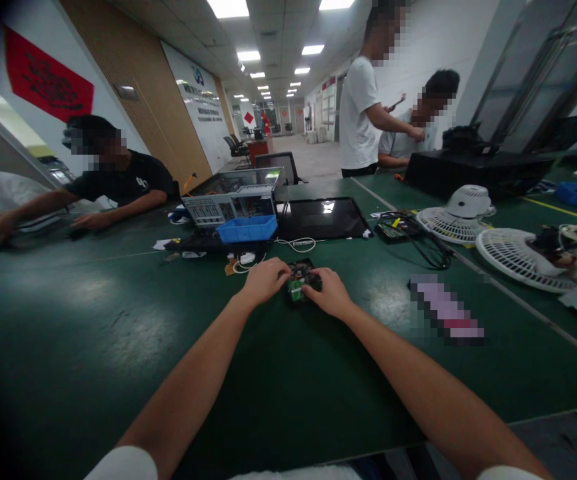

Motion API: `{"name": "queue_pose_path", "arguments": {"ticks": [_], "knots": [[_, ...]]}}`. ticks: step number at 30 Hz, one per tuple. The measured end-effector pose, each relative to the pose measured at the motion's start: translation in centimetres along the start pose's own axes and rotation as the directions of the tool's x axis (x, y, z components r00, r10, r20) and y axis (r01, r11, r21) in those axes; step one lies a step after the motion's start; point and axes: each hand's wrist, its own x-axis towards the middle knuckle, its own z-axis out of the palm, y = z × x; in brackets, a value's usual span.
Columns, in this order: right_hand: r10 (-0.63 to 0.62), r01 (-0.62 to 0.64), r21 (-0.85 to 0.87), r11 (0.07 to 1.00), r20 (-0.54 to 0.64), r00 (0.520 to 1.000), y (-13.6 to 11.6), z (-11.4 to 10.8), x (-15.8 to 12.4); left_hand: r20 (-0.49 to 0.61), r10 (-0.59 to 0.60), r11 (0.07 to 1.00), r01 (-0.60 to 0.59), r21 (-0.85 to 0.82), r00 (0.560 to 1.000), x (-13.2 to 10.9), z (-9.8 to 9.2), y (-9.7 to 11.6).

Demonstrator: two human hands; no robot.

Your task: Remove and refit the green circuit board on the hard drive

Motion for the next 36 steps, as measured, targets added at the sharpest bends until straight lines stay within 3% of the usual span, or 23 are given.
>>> {"name": "queue_pose_path", "arguments": {"ticks": [4,10,16,22,27,30,34,36], "knots": [[0.023,-0.023,-0.018,1.000,-0.013,1.000,-0.4,0.1,0.0,-0.010,-0.107,0.994,0.107,-0.009,0.994,-0.1,0.0,-1.0],[0.073,-0.080,-0.071,0.994,-0.099,0.992,-1.5,1.2,0.1,0.017,-0.117,0.993,0.118,-0.022,0.993,-0.2,0.4,-2.0],[0.080,-0.089,-0.076,0.993,-0.106,0.991,-1.4,1.5,0.1,-0.068,-0.138,0.985,0.130,-0.113,0.988,0.0,-0.7,-2.5],[0.111,-0.115,-0.058,0.992,-0.067,0.992,-1.5,1.1,0.2,-0.232,-0.123,0.948,0.046,-0.315,0.965,0.0,-3.4,-3.5],[0.131,-0.131,-0.032,0.991,0.002,0.991,-1.6,0.2,0.5,-0.320,-0.104,0.910,-0.040,-0.414,0.942,-0.1,-4.0,-3.9],[0.116,-0.117,0.009,0.993,0.108,0.987,-1.4,-0.8,0.7,-0.342,-0.089,0.823,-0.124,-0.554,0.935,-0.1,-3.9,-3.6],[0.070,-0.081,0.085,0.993,0.125,0.990,-1.0,-1.4,0.6,-0.211,-0.025,0.550,-0.163,-0.819,0.977,-0.2,-4.1,-2.8],[0.064,-0.075,0.098,0.992,0.108,0.992,-1.1,-1.3,0.4,-0.167,0.010,0.492,-0.150,-0.857,0.986,-0.2,-4.1,-2.5]]}}
